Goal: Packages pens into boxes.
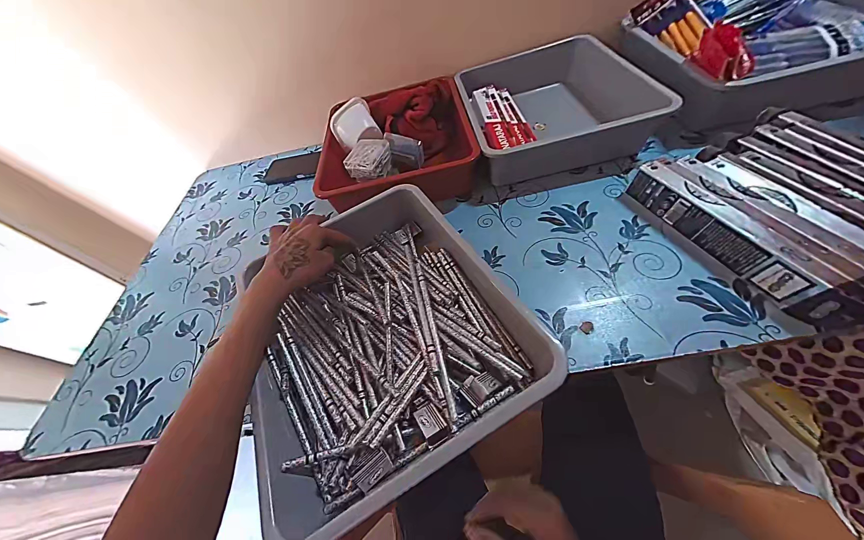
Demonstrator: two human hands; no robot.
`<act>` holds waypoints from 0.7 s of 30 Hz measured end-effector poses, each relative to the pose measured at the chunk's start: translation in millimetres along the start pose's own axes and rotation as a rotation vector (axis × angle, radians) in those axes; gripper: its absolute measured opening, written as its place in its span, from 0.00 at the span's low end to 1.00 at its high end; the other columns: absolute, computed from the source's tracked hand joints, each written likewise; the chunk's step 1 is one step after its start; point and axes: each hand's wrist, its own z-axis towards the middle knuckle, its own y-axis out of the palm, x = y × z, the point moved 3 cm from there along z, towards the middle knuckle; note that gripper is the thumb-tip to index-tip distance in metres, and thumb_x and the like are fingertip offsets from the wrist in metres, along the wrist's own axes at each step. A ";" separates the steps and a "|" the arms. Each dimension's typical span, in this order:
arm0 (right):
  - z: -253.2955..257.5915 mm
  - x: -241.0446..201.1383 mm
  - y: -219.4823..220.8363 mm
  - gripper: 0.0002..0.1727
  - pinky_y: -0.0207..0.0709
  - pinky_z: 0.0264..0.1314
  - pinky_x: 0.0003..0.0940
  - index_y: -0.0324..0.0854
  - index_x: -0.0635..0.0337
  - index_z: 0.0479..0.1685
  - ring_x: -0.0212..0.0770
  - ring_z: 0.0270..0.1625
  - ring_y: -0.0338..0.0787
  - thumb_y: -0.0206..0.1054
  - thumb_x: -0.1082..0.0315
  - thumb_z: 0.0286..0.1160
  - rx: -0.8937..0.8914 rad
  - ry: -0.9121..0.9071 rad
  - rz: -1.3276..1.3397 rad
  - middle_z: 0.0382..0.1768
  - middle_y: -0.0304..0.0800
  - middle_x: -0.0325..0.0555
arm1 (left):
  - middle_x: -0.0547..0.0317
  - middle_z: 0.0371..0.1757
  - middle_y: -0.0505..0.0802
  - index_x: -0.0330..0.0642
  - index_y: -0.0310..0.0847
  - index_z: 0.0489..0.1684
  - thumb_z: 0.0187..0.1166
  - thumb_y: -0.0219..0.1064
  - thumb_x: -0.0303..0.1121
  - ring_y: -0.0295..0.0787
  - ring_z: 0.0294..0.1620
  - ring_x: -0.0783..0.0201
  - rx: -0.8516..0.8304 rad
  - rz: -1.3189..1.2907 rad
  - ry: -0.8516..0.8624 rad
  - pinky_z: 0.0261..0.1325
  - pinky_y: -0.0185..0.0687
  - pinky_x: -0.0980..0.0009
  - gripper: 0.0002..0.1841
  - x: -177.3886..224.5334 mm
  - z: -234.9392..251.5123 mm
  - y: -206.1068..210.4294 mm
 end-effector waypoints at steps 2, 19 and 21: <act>12.8 0.9 -20.0 0.12 0.81 0.44 0.17 0.82 0.62 0.30 0.25 0.36 0.89 0.74 0.64 0.74 0.093 -0.022 0.014 0.26 0.88 0.42 | 0.33 0.68 0.85 0.52 0.94 0.52 0.76 0.58 0.23 0.74 0.75 0.31 0.004 0.003 -0.001 0.66 0.57 0.25 0.18 1.7 0.1 -0.7; 46.1 -7.3 -41.1 0.07 0.64 0.24 0.09 0.78 0.64 0.33 0.15 0.19 0.70 0.68 0.70 0.73 0.162 -0.021 0.092 0.15 0.73 0.34 | 0.29 0.52 0.89 0.41 0.93 0.47 0.77 0.61 0.21 0.82 0.59 0.23 0.095 -0.003 0.100 0.57 0.61 0.19 0.13 -10.9 0.4 4.9; 53.2 -11.3 -45.6 0.19 0.75 0.31 0.16 0.76 0.74 0.59 0.20 0.25 0.77 0.67 0.66 0.78 0.007 0.066 0.127 0.26 0.83 0.41 | 0.32 0.50 0.90 0.43 0.94 0.46 0.79 0.66 0.21 0.84 0.57 0.26 0.067 -0.007 0.074 0.55 0.65 0.22 0.11 -6.2 1.5 1.0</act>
